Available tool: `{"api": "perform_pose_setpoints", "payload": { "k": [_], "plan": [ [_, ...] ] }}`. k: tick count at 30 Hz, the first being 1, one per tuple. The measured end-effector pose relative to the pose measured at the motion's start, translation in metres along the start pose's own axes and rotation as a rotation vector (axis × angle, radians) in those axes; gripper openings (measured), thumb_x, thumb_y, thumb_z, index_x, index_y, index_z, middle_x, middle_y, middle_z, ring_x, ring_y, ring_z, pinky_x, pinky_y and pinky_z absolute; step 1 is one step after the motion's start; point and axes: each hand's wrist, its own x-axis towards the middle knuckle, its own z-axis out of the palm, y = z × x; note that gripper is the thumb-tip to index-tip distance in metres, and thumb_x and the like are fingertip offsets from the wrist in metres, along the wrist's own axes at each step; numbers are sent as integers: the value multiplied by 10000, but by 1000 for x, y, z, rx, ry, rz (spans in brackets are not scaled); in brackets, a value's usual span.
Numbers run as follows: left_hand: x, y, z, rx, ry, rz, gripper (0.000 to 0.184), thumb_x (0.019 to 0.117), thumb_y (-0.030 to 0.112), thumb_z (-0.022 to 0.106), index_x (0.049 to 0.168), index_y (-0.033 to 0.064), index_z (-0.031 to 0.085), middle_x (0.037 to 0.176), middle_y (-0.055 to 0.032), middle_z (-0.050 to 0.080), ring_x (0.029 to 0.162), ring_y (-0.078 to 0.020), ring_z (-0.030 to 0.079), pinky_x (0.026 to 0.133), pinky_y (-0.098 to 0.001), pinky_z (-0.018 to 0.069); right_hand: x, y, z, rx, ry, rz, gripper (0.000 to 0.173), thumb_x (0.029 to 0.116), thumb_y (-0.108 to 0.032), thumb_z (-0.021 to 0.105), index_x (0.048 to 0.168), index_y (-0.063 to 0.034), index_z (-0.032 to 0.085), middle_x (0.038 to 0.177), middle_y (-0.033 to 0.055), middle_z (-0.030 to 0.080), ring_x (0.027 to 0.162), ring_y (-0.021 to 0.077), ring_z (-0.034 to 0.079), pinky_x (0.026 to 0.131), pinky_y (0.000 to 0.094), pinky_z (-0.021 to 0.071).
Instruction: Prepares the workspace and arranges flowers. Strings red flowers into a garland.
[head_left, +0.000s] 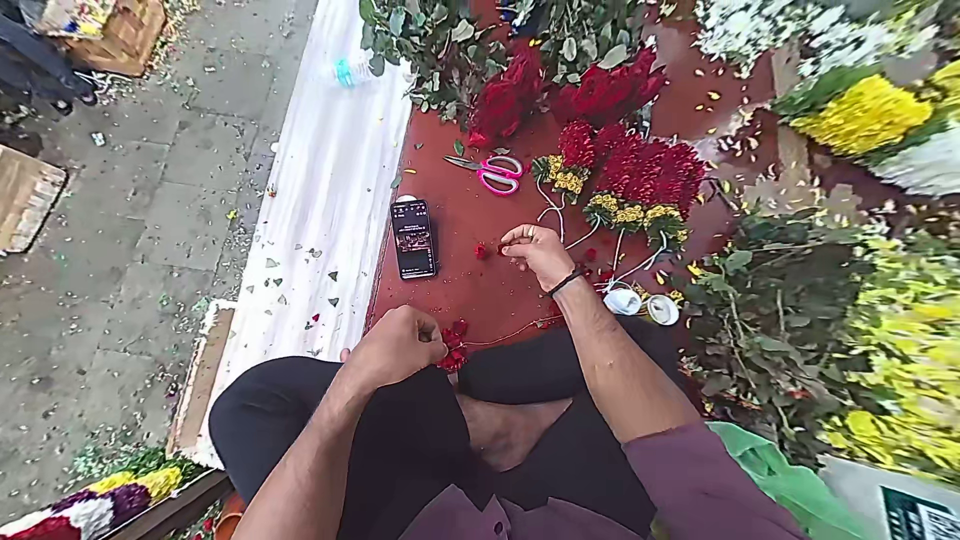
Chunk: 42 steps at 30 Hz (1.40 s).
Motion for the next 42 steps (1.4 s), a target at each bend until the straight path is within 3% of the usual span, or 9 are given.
{"api": "perform_pose_setpoints", "payload": {
  "k": [3, 6, 9, 18, 22, 27, 32, 37, 42],
  "plan": [
    [-2, -1, -3, 9, 42, -21, 173, 892, 313, 723, 803, 165, 718, 671, 36, 641, 596, -105, 591, 584, -386, 511, -29, -10, 14, 211, -40, 13, 318, 922, 6, 634, 1224, -61, 710, 985, 97, 699, 665, 144, 589, 552, 291, 501],
    [0, -2, -1, 87, 90, -75, 150, 895, 300, 709, 837, 165, 737, 711, 20, 675, 644, -139, 631, 630, -452, 540, -54, -16, 26, 396, -59, 75, 231, 961, 9, 606, 1179, -2, 683, 984, 156, 727, 741, 222, 696, 581, 352, 585],
    [2, -2, 0, 140, 107, -112, 139, 895, 303, 707, 865, 171, 741, 727, 9, 679, 655, -160, 638, 642, -479, 543, -61, -16, 30, 471, -65, 76, 198, 968, 3, 604, 1160, 26, 649, 990, 192, 733, 765, 266, 725, 565, 375, 602],
    [6, -5, 3, 169, 85, -121, 158, 900, 312, 699, 849, 171, 748, 715, 5, 677, 655, -162, 637, 641, -479, 540, -54, -12, 31, 288, -1, 36, 173, 927, -24, 692, 1095, -3, 728, 887, 149, 743, 648, 192, 681, 473, 289, 520],
    [8, -5, 3, 182, 76, -133, 154, 896, 317, 698, 842, 178, 740, 718, 9, 674, 668, -166, 637, 646, -488, 532, -52, -12, 31, 283, -1, -63, 136, 921, 5, 674, 1041, 14, 738, 907, 145, 744, 683, 192, 693, 524, 306, 560],
    [8, -4, 4, 169, 65, -126, 155, 902, 311, 702, 855, 170, 745, 718, 9, 672, 659, -159, 632, 648, -471, 536, -54, -13, 35, 254, -33, -157, 171, 948, 3, 635, 1081, 27, 739, 936, 146, 746, 724, 197, 705, 618, 333, 601],
    [8, -4, 3, 136, 70, -124, 164, 905, 304, 710, 865, 150, 750, 721, -4, 677, 639, -153, 629, 635, -452, 539, -62, -18, 38, 150, -37, -328, 275, 816, 47, 753, 1086, -3, 753, 958, 118, 757, 745, 186, 712, 682, 350, 626],
    [6, -4, 1, 139, 103, -117, 161, 903, 296, 718, 855, 146, 752, 728, -15, 683, 669, -167, 642, 662, -474, 543, -93, -29, 42, 74, 0, -384, 135, 913, -66, 745, 1047, -76, 760, 894, 71, 732, 623, 176, 638, 544, 313, 561],
    [6, -4, 0, 90, 178, -116, 144, 894, 289, 740, 836, 158, 757, 698, 0, 676, 643, -154, 629, 641, -467, 529, -113, -28, 57, 182, 19, -374, 121, 918, -44, 714, 1034, -29, 746, 894, 107, 741, 686, 203, 687, 616, 347, 607]
  ]
}}
